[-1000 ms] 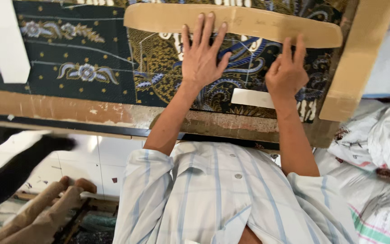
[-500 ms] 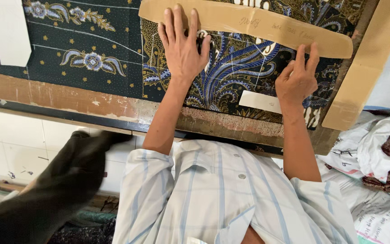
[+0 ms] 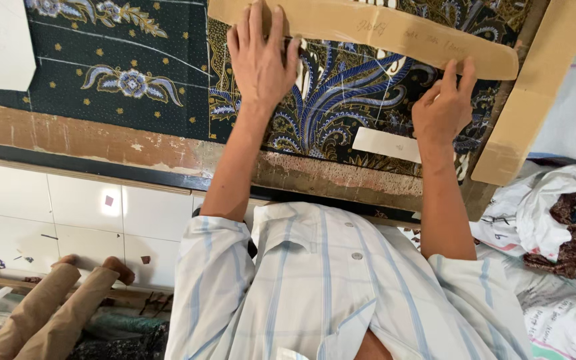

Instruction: The person places and adjusts several cardboard pattern pieces on a large piece of patterned fabric laid out on a table. They smooth the patterns and reposition them multiple times to align with the fabric design.

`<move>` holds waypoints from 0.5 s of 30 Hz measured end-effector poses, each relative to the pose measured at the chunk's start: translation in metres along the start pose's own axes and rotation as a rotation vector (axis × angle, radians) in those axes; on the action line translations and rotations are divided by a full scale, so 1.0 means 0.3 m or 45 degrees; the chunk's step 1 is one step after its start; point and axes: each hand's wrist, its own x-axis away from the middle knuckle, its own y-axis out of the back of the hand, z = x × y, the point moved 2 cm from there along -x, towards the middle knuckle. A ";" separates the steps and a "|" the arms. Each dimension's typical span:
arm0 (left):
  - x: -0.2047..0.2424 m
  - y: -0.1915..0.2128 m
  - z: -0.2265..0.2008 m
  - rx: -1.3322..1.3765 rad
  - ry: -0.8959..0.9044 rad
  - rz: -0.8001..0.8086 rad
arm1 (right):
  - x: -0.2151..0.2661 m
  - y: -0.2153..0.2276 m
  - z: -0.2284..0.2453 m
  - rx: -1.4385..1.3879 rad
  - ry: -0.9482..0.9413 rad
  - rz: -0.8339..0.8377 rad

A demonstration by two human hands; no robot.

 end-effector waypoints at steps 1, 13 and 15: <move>-0.015 0.002 0.018 0.039 -0.014 0.028 | -0.004 0.001 -0.001 -0.039 0.008 0.009; -0.043 0.021 -0.062 0.067 -0.435 0.126 | -0.140 0.171 -0.322 -0.263 -0.089 -0.229; -0.021 0.007 -0.119 0.087 -0.453 0.210 | -0.148 0.180 -0.343 -0.240 0.100 -0.305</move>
